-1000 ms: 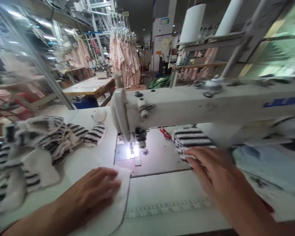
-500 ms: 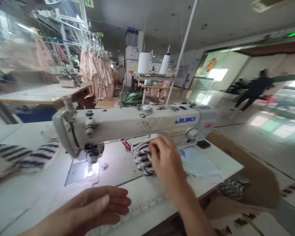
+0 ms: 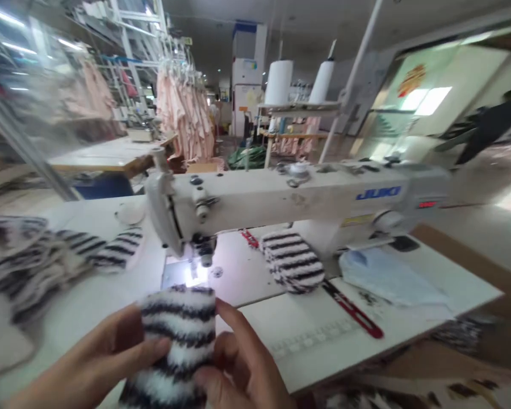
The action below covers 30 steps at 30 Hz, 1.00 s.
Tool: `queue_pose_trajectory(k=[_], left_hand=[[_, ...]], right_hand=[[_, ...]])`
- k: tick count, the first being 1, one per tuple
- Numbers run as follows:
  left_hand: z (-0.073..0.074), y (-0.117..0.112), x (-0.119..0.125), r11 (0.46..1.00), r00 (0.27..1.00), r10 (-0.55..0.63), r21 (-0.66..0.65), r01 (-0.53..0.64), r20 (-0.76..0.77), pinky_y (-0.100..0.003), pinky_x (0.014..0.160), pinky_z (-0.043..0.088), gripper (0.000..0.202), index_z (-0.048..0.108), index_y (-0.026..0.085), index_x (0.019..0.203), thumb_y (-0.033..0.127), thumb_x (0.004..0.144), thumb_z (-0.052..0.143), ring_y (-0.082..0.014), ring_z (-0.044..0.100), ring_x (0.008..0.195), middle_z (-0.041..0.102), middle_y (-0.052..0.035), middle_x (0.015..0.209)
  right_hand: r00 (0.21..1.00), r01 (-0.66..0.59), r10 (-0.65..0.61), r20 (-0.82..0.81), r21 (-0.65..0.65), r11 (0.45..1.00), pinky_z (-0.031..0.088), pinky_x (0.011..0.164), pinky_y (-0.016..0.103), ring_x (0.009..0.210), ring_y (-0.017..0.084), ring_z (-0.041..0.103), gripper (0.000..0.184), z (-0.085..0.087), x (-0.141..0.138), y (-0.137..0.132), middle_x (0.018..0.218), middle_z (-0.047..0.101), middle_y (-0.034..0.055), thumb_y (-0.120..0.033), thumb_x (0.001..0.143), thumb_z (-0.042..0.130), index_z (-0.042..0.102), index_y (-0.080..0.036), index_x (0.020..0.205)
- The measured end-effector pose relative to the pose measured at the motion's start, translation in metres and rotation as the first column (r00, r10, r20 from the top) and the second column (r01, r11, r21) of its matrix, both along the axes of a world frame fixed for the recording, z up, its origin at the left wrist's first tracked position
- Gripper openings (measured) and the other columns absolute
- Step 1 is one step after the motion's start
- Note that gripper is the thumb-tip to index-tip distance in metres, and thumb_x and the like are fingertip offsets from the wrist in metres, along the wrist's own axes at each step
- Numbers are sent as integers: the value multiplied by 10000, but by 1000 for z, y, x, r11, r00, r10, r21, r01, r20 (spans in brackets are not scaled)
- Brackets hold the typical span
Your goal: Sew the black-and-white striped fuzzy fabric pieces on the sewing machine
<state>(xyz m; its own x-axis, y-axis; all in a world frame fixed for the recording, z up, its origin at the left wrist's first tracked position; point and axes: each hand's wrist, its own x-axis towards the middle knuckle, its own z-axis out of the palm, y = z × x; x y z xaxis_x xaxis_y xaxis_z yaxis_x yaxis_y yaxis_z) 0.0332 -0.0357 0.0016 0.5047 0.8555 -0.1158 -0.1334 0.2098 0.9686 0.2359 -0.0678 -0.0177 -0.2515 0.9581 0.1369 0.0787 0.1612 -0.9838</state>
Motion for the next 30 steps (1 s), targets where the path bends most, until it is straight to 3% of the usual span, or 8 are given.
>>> queue_pose_trajectory(k=[3, 5, 7, 10, 15, 22, 26, 30], left_hand=[[2, 11, -21, 968, 942, 152, 238, -81, -299, -244, 677, 530, 203, 579, 207, 980, 352, 839, 582, -156, 621, 798, 655, -20, 865], [-5, 22, -32, 937, 834, 214, 348, -29, -508, -207, 584, 483, 173, 568, 188, 924, 338, 837, 570, -131, 589, 692, 620, -1, 761], [-15, 31, -40, 942, 744, 184, 331, 53, -643, -198, 544, 449, 163, 551, 175, 891, 317, 817, 582, -126, 581, 646, 599, 9, 717], [-23, 35, -45, 970, 751, 96, 231, 77, -653, -194, 512, 434, 171, 528, 183, 883, 319, 801, 594, -134, 606, 628, 601, 19, 709], [-18, 30, -44, 979, 814, 93, 202, 31, -574, -194, 485, 443, 189, 520, 198, 911, 338, 805, 591, -129, 619, 595, 609, 24, 738], [-28, 32, -41, 965, 755, 115, 253, 69, -646, -204, 577, 457, 198, 552, 199, 942, 304, 788, 621, -145, 636, 706, 648, 12, 797], [-21, 30, -39, 955, 680, 111, 266, 127, -724, -201, 543, 413, 228, 538, 199, 994, 324, 814, 602, -127, 608, 614, 644, 16, 732], [-16, 33, -36, 867, 461, 227, 393, 306, -858, -221, 492, 304, 299, 531, 168, 898, 463, 856, 529, -124, 514, 506, 557, 19, 572]], right_hand=[[998, 13, -7, 59, -112, 994, 454, 499, 155, 539, 84, 530, 527, -5, -21, 6, 736, 559, -24, -304, 900, 467, 306, -316, 1402], [963, 63, -57, 262, -17, 998, 421, 478, 136, 491, 67, 478, 536, -7, -31, 12, 672, 514, -46, -268, 889, 486, 337, -304, 1404], [903, 65, -104, 418, 107, 992, 435, 522, 141, 505, 70, 477, 462, -9, -37, 18, 635, 491, -49, -248, 878, 497, 452, -274, 1337], [869, 43, -95, 486, 118, 992, 419, 484, 139, 494, 73, 476, 280, -10, -37, 20, 629, 506, -39, -260, 875, 514, 608, -249, 1138], [853, 34, -74, 517, 87, 996, 416, 443, 160, 444, 80, 501, 171, -2, -33, 16, 624, 586, -37, -295, 890, 513, 666, -270, 964], [775, 15, -176, 607, 261, 965, 531, 676, 205, 708, 134, 660, 173, -12, -39, 17, 805, 688, -5, -202, 848, 530, 660, -220, 962], [755, -3, -190, 627, 294, 956, 551, 690, 221, 737, 147, 674, 217, -13, -37, 15, 853, 702, 18, -194, 858, 519, 650, -195, 1031], [730, -46, -172, 661, 300, 953, 567, 686, 247, 841, 166, 676, 277, -18, -35, 12, 996, 695, 37, -188, 892, 482, 602, -192, 1142]])
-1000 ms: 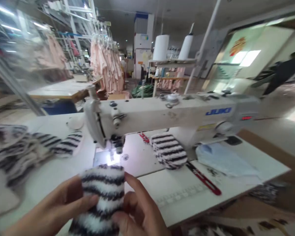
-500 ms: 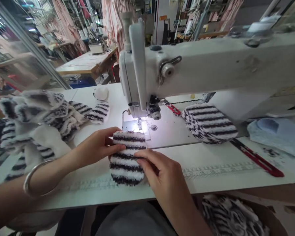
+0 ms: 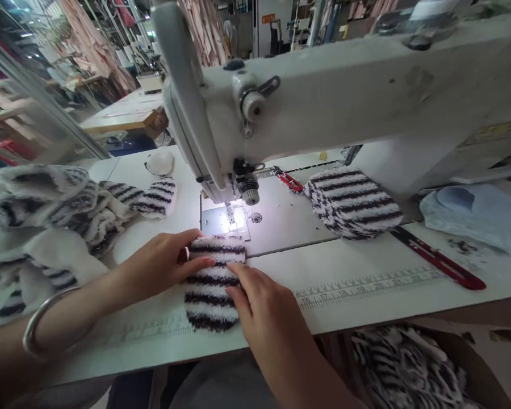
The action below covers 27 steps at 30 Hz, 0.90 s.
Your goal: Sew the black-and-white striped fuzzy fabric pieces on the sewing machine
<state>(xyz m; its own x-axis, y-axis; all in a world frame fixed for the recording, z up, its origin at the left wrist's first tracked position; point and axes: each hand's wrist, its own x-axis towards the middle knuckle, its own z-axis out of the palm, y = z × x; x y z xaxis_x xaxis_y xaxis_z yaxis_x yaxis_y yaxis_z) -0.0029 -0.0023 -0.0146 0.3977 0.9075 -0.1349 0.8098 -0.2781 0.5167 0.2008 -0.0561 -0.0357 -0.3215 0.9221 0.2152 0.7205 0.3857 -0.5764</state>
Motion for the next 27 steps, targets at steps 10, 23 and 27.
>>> queue_pose_trajectory(k=[10, 23, 27], left_hand=[[-8, 19, 10, 995, 995, 92, 27, -92, 27, -210, 537, 355, 191, 593, 203, 868, 378, 845, 519, -102, 487, 561, 580, 32, 639], [-9, 17, 12, 984, 987, 161, -80, -160, -1, -219, 538, 387, 241, 576, 214, 851, 444, 843, 505, -102, 495, 577, 611, 37, 705], [-5, 17, 8, 995, 995, 95, 25, -95, -1, -212, 506, 416, 259, 597, 214, 922, 451, 851, 524, -96, 525, 560, 620, 18, 747]], right_hand=[[990, -25, -5, 143, 202, 979, 516, 529, 239, 694, 149, 647, 354, -11, -5, -9, 872, 658, 36, -157, 948, 372, 474, -131, 1286], [966, -20, -42, 257, 236, 972, 472, 478, 233, 644, 139, 596, 458, -8, -2, -10, 784, 596, 32, -38, 869, 349, 440, -69, 1317], [964, 4, -72, 257, 258, 966, 450, 463, 225, 634, 126, 591, 380, -3, -2, -12, 777, 596, 26, -119, 933, 349, 482, -83, 1288]])
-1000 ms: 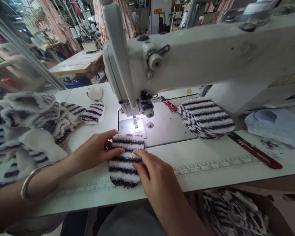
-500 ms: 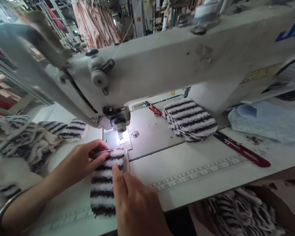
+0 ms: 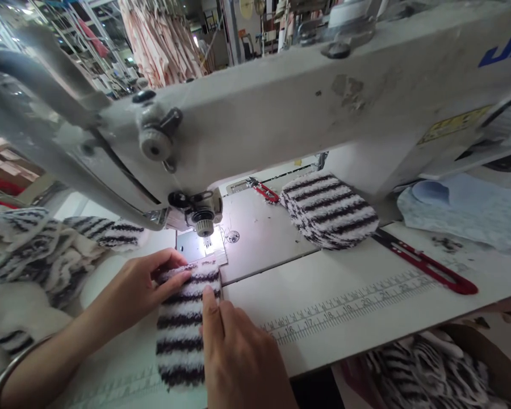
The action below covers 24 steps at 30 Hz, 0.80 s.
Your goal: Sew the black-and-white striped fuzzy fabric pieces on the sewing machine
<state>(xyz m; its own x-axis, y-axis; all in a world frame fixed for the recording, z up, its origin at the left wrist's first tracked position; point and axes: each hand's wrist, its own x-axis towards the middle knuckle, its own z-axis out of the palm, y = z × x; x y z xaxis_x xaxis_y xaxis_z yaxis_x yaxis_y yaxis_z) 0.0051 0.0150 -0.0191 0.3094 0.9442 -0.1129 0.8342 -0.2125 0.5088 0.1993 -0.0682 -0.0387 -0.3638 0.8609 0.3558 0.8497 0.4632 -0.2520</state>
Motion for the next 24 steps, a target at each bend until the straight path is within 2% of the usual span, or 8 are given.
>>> queue_pose_trajectory(k=[2, 5, 7, 10, 13, 20, 24], left_hand=[[6, -4, -2, 983, 999, -37, 180, 40, -25, -224, 520, 461, 282, 593, 217, 1013, 442, 848, 553, -96, 554, 589, 626, -10, 877], [11, -18, 1, 892, 991, -127, 434, 128, -32, -249, 759, 541, 226, 574, 225, 1098, 294, 885, 547, -120, 613, 875, 585, -36, 1124], [7, -29, 6, 834, 963, -269, 493, 247, -28, -254, 940, 499, 242, 559, 188, 1136, 165, 901, 503, -133, 548, 1095, 567, -50, 1199], [-6, -38, 13, 766, 908, -414, 512, 389, -69, -327, 1038, 457, 342, 488, 73, 1232, 91, 891, 473, -193, 452, 1226, 535, -122, 1265], [-16, -35, 13, 774, 907, -413, 493, 397, -82, -387, 1070, 434, 391, 441, 35, 1269, 67, 880, 473, -224, 415, 1250, 493, -156, 1304], [-17, -15, 9, 803, 922, -383, 476, 359, -51, -364, 1065, 434, 372, 446, 60, 1255, 69, 883, 457, -202, 443, 1202, 492, -143, 1280], [-19, -9, 13, 809, 932, -357, 480, 339, -56, -359, 1029, 459, 360, 462, 71, 1242, 61, 883, 438, -194, 469, 1155, 505, -134, 1257]], right_hand=[[999, 36, -36, 7, 29, 999, 439, 477, 216, 647, 119, 590, 355, 4, 1, -3, 798, 605, 35, -141, 943, 372, 517, -92, 1264], [995, 35, -45, 84, 111, 993, 472, 669, 272, 921, 194, 605, 365, 4, 3, -5, 1047, 635, 98, -93, 929, 350, 564, -99, 1225], [990, -12, -12, 139, 171, 985, 439, 803, 336, 1145, 251, 511, 411, -4, 2, -4, 1241, 579, 96, -66, 930, 274, 585, -97, 1198], [989, -63, 30, 145, 228, 972, 395, 846, 356, 1214, 238, 458, 456, -18, -1, 4, 1285, 560, 81, -57, 936, 211, 610, -85, 1154], [987, -84, 48, 151, 244, 966, 383, 838, 357, 1200, 238, 469, 451, -24, -6, 16, 1273, 567, 101, -81, 943, 211, 607, -65, 1159], [978, -100, 54, 203, 225, 969, 357, 897, 370, 1190, 237, 475, 473, -20, -9, 37, 1260, 567, 137, -40, 909, 203, 578, -37, 1196], [978, -71, 23, 206, 232, 970, 355, 904, 373, 1172, 230, 487, 474, -18, -13, 46, 1218, 596, 119, -7, 887, 219, 596, -54, 1170]])
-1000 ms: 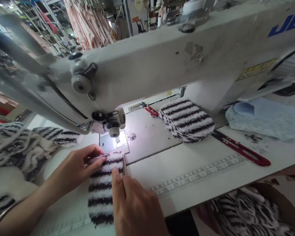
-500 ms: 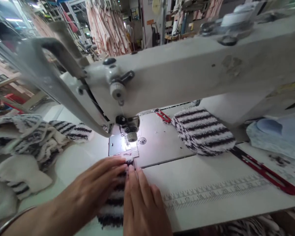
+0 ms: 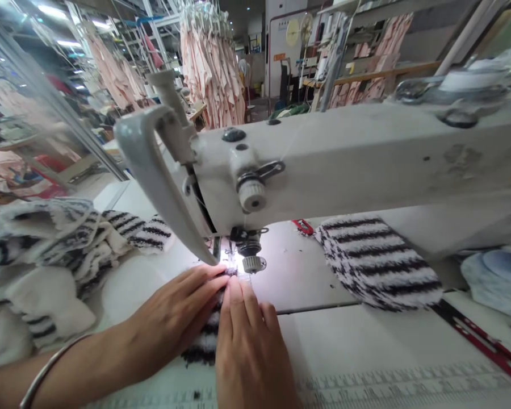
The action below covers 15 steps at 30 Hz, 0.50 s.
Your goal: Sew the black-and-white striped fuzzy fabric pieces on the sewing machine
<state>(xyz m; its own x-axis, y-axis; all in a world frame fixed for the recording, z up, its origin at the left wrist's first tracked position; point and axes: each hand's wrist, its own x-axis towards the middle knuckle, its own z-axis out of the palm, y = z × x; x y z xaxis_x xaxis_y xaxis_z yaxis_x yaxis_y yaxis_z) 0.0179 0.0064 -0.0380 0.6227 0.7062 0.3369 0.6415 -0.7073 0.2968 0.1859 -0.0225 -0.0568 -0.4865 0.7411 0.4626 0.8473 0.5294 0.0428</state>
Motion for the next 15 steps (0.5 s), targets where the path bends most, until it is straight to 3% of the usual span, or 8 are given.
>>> queue_pose_trajectory(k=[9, 12, 15], left_hand=[[-2, 3, 5, 995, 998, 63, 77, -64, 17, -369, 927, 526, 319, 505, 75, 1183, 49, 880, 410, -199, 534, 1050, 569, -133, 1157], [-6, 4, 6, 981, 998, 54, 186, -48, -25, -364, 938, 524, 335, 499, 72, 1204, 64, 891, 381, -209, 538, 1095, 570, -137, 1193], [-17, 6, -1, 945, 1000, 21, 326, -22, 7, -315, 917, 533, 347, 510, 114, 1229, 126, 919, 355, -200, 561, 1113, 583, -110, 1222]], right_hand=[[996, 15, -10, -87, 61, 998, 371, 893, 350, 1089, 193, 540, 510, 7, 0, 14, 1148, 643, 65, -6, 898, 182, 641, -105, 1094], [992, 47, -31, -122, 125, 991, 380, 887, 338, 1075, 179, 551, 519, -5, -3, 13, 1145, 646, 49, -61, 943, 150, 647, -126, 1074], [979, 144, -107, -171, 220, 965, 423, 854, 333, 1058, 169, 562, 474, -33, -18, 11, 1130, 651, 23, -103, 964, 182, 641, -156, 1071]])
